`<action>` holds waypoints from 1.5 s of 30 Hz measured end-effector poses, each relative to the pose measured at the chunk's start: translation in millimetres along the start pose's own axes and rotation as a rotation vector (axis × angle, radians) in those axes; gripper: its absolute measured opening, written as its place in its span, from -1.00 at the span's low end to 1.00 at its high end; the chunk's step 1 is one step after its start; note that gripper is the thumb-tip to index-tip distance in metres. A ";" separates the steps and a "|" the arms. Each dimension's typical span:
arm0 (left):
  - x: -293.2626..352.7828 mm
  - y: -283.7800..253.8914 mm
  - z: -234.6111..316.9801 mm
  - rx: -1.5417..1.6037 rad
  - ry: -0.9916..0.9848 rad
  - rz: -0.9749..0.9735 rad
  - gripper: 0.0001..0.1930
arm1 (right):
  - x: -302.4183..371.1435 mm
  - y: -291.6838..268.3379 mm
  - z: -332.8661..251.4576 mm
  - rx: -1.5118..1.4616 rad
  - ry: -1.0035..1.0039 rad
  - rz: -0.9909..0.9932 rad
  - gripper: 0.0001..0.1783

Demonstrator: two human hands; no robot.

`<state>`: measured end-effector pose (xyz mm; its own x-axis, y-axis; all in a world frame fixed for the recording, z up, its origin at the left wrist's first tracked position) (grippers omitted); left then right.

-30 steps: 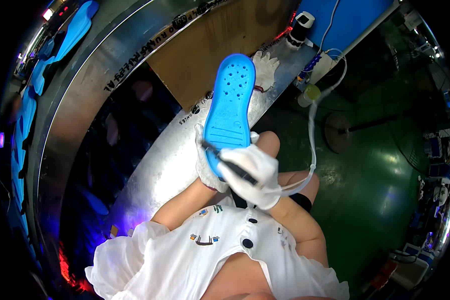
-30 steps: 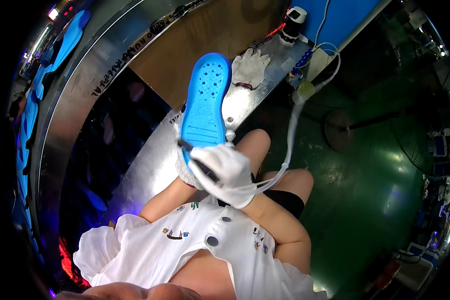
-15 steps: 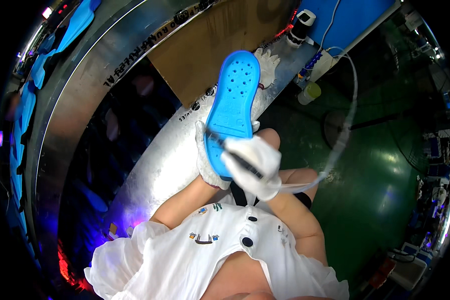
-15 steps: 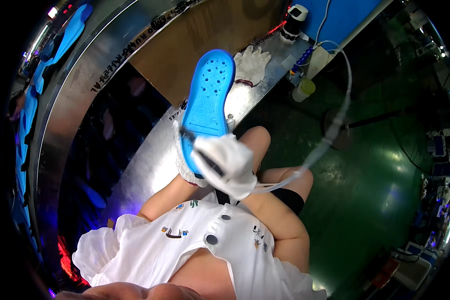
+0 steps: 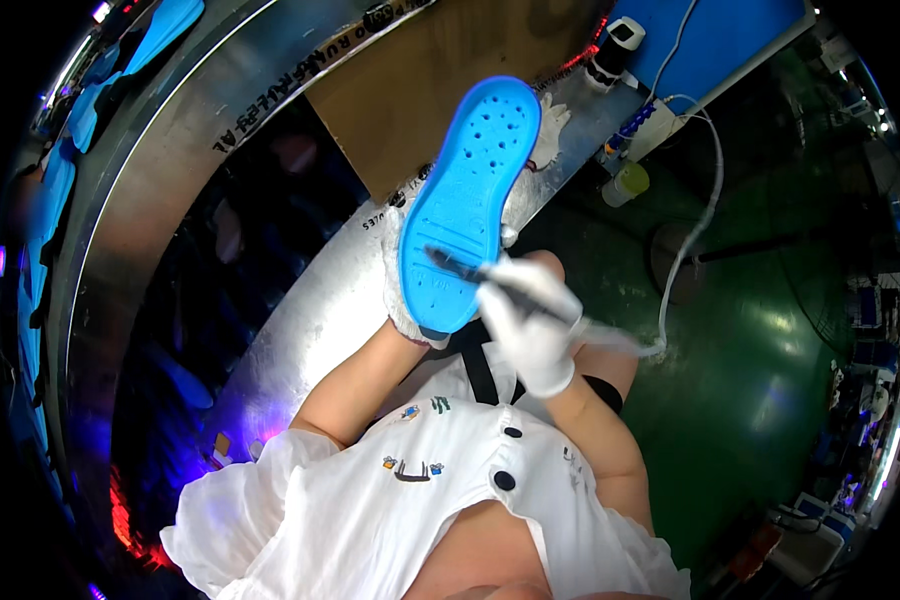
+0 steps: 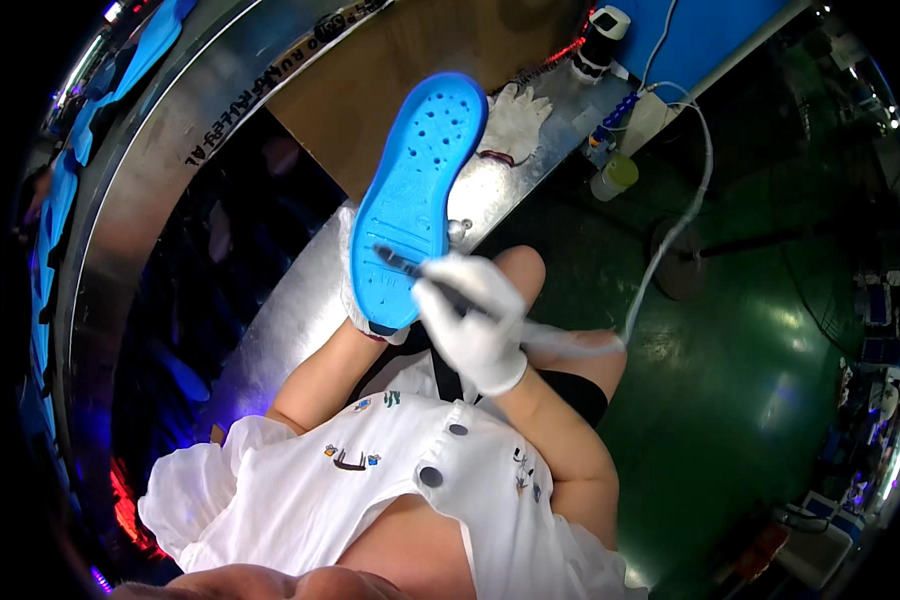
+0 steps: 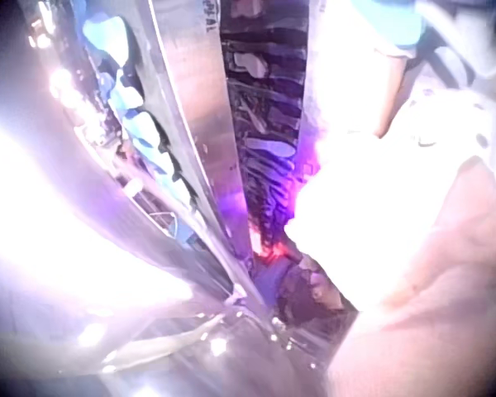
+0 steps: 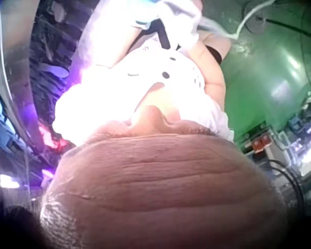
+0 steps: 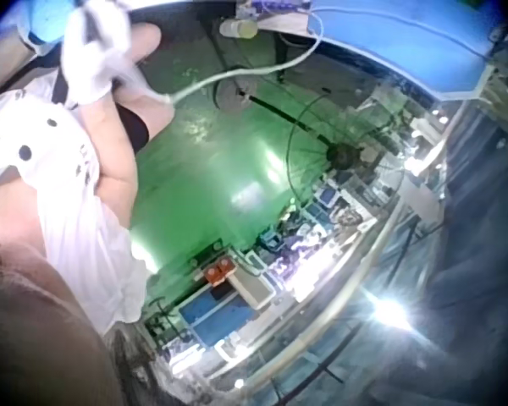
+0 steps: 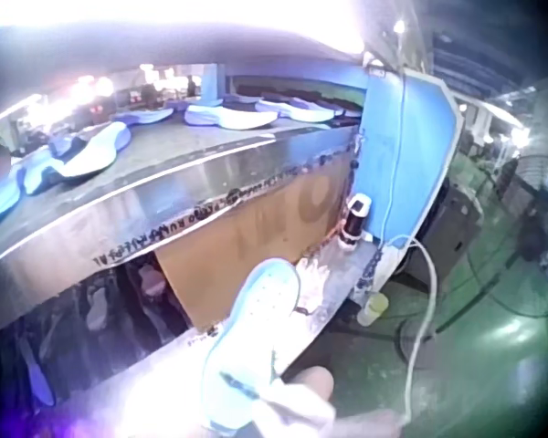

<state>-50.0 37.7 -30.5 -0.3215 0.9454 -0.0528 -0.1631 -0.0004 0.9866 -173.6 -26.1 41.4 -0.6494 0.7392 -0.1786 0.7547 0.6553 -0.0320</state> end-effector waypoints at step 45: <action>-33.5 79.4 101.0 -1.262 -0.163 -0.060 -0.59 | -14.9 -27.2 -59.4 0.819 -0.770 -0.447 -0.67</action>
<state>42.0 38.9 65.2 -0.1794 0.9837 0.0157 -0.9726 -0.1797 0.1477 -189.9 -45.7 103.4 -0.8526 0.0033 -0.5226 0.4941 0.3308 -0.8040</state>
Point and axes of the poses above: each hand's wrist, its own x-axis away from the middle knuckle, its own y-axis out of the palm, z = x × y, the point moved 1 cm from there along -x, towards the middle knuckle, and after that the axes turned 7 degrees about x, right-handed, at the moved point
